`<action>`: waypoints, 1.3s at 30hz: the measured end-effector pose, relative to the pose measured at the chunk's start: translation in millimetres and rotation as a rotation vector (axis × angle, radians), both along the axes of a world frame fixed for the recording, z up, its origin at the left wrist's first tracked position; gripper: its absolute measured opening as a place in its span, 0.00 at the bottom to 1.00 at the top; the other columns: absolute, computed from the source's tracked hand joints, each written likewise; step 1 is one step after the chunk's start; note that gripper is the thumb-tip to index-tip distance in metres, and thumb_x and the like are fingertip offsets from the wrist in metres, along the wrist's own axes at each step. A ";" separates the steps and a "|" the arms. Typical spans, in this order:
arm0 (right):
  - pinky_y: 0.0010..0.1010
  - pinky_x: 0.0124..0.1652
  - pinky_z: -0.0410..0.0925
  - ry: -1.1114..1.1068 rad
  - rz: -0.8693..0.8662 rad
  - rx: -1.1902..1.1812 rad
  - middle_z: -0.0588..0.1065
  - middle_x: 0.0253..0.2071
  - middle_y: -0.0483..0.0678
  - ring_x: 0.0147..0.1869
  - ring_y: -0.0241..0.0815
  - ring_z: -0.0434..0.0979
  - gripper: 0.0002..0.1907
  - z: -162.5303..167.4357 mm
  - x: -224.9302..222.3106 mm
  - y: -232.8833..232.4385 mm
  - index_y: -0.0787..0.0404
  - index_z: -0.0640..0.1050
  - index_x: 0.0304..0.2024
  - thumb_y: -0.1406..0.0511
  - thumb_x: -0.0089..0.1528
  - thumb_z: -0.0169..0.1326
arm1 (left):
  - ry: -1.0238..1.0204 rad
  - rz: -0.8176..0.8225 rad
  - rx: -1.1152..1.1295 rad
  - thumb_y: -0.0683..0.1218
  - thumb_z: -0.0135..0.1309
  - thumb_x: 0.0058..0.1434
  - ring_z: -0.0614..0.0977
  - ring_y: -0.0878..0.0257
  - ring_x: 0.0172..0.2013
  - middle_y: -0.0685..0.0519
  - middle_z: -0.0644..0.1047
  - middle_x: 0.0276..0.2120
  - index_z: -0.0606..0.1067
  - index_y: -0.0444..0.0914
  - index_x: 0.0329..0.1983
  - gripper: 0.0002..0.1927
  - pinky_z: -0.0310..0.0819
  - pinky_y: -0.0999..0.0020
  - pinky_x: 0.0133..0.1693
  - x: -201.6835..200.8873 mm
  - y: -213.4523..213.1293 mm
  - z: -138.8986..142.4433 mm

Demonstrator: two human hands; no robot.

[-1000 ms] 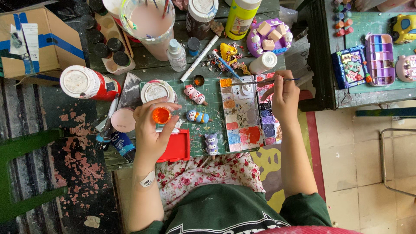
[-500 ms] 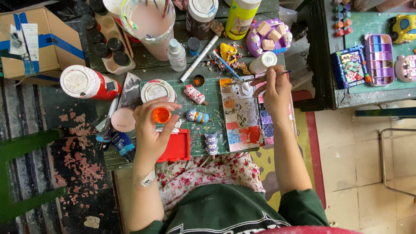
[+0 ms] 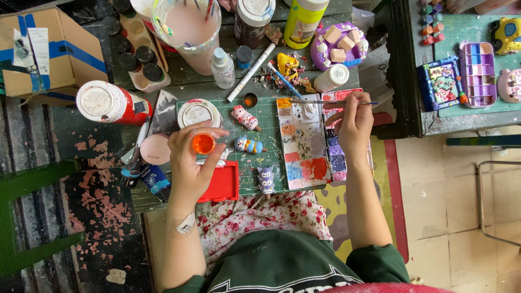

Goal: The person sits at a cluttered craft worktable painting small figurines with a paintbrush. They dip the brush into a palette of paints, load it from a yellow paint jar and a small orange paint cup, and apply paint to the figurines, occasionally repositioning the items on the table.

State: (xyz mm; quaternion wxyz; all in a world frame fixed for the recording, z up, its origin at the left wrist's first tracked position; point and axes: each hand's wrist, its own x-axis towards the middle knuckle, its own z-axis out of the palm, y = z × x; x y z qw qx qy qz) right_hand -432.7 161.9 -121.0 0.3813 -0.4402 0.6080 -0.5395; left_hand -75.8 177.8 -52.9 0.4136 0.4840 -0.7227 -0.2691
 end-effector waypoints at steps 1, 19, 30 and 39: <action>0.18 0.20 0.58 0.015 0.001 0.024 0.82 0.40 0.54 0.26 0.33 0.77 0.09 0.5 -0.1 0.5 0.58 0.65 0.48 0.60 0.78 0.39 | -0.002 0.001 0.001 0.46 0.59 0.67 0.78 0.56 0.60 0.57 0.82 0.47 0.75 0.40 0.46 0.08 0.57 0.58 0.63 -0.1 -0.1 -0.7; 0.19 0.18 0.56 -0.024 -0.001 0.082 0.79 0.38 0.53 0.22 0.30 0.72 0.06 -17.7 -12.0 10.0 0.60 0.66 0.51 0.64 0.77 0.43 | 0.006 -0.002 -0.012 0.46 0.60 0.67 0.78 0.57 0.59 0.57 0.82 0.46 0.76 0.39 0.47 0.09 0.58 0.59 0.62 -0.1 -1.1 -4.4; 0.18 0.18 0.55 -0.060 0.052 0.070 0.78 0.40 0.51 0.23 0.31 0.75 0.04 -21.9 -20.1 10.0 0.60 0.64 0.51 0.65 0.77 0.42 | 0.001 0.008 -0.011 0.46 0.59 0.67 0.78 0.56 0.59 0.57 0.82 0.47 0.76 0.40 0.47 0.09 0.58 0.59 0.63 1.3 -0.2 -7.1; 0.18 0.19 0.56 0.009 0.049 0.073 0.77 0.41 0.49 0.24 0.31 0.76 0.03 -22.7 -17.8 13.1 0.60 0.64 0.51 0.67 0.77 0.42 | 0.006 0.006 -0.014 0.46 0.59 0.67 0.78 0.56 0.59 0.57 0.82 0.47 0.76 0.40 0.46 0.08 0.58 0.59 0.63 1.6 -0.4 -12.0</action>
